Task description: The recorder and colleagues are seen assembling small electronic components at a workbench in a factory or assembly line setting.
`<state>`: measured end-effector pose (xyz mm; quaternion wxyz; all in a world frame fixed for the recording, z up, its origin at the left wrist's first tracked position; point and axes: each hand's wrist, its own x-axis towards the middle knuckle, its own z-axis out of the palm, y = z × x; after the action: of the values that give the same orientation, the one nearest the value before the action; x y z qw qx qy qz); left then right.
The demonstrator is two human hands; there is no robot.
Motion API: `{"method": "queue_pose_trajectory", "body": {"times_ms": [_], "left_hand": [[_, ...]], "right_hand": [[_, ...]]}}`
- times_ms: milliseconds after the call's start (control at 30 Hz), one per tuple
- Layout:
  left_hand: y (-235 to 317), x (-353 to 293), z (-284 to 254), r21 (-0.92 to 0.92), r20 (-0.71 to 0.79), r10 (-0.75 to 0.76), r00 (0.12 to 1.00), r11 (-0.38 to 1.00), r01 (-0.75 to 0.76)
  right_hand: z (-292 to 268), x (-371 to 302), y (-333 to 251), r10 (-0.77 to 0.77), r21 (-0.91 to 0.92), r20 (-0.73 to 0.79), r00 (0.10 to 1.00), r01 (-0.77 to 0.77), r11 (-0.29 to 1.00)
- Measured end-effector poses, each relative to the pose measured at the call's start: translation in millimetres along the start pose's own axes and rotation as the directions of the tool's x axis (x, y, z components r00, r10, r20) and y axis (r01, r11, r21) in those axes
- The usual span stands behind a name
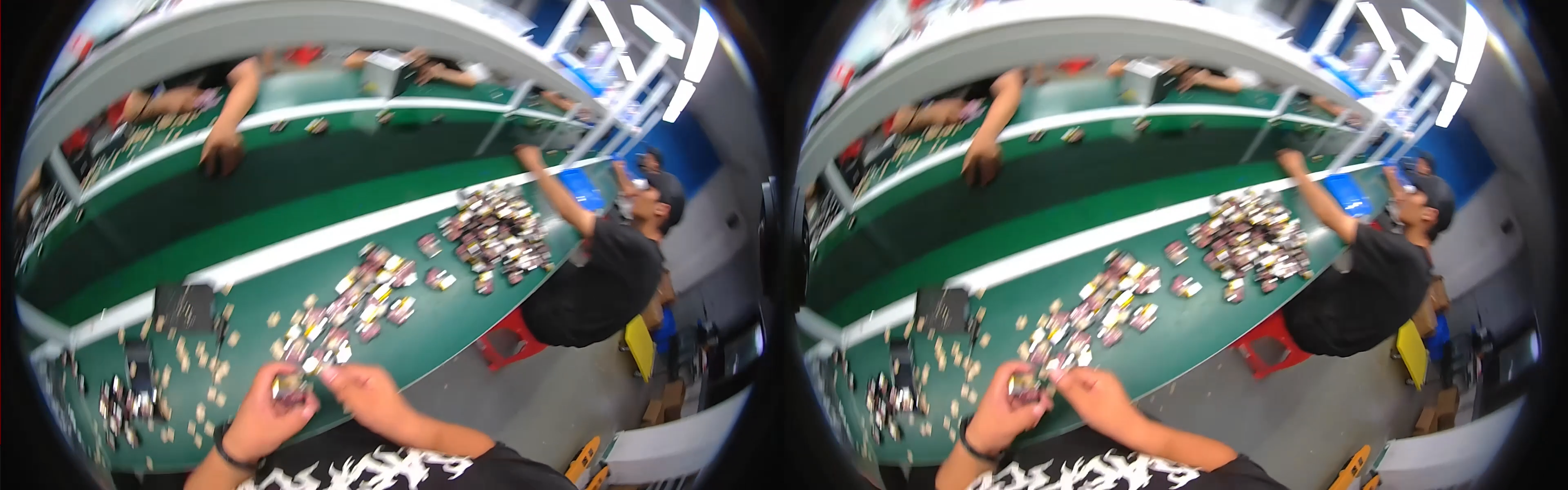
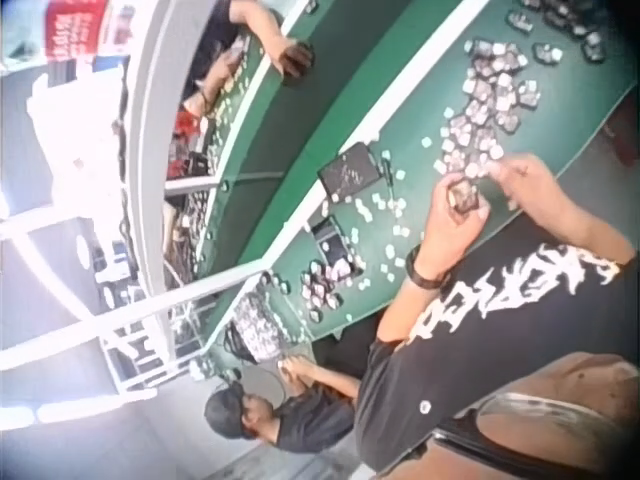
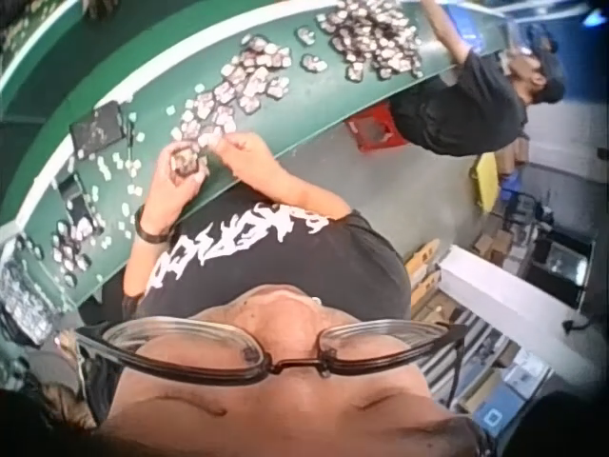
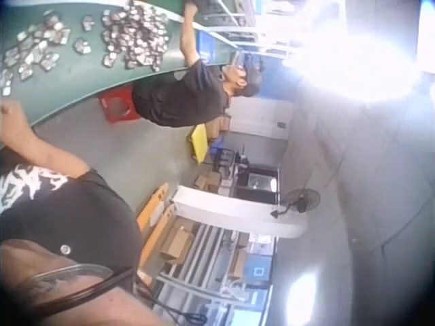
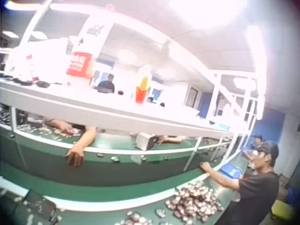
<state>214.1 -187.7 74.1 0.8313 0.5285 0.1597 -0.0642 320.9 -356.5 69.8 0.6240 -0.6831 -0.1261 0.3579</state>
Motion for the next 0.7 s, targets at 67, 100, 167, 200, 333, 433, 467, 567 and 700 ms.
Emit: {"method": "queue_pose_trajectory", "body": {"times_ms": [67,100,167,200,333,433,467,567,700], "left_hand": [[2,0,-4,-0.066,0.084,-0.007,0.996,0.998,0.013],[-1,5,-3,-0.069,0.073,0.037,0.997,0.997,-0.032],[13,3,3,0.053,0.046,0.021,0.999,0.998,-0.024],[13,5,4,0.048,0.011,0.014,1.000,0.999,-0.014],[17,4,4,0.294,-0.045,0.087,0.995,0.953,-0.070],[18,5,8,0.654,-0.029,0.328,0.944,0.721,-0.230],[17,3,10,0.700,-0.014,0.378,0.926,0.665,-0.261],[17,0,7,0.748,0.006,0.382,0.924,0.611,-0.258],[9,1,2,0.801,0.036,0.490,0.871,0.507,-0.318]], "right_hand": [[-1,-4,-4,-0.046,-0.029,0.017,0.999,0.047,0.998],[-6,-4,-4,0.018,0.052,0.050,0.999,-0.021,0.998],[-9,-8,-20,0.044,0.102,0.139,0.989,-0.058,0.993],[-6,-10,-25,0.057,0.182,0.149,0.987,-0.084,0.980],[-6,-9,-29,0.107,0.212,0.291,0.951,-0.173,0.962],[-4,-10,-27,0.142,0.245,0.354,0.925,-0.238,0.940],[-1,-11,-25,0.157,0.255,0.362,0.919,-0.259,0.932],[3,-2,-16,0.138,0.295,0.432,0.891,-0.284,0.912],[10,4,-1,0.137,0.309,0.436,0.890,-0.290,0.906]]}}
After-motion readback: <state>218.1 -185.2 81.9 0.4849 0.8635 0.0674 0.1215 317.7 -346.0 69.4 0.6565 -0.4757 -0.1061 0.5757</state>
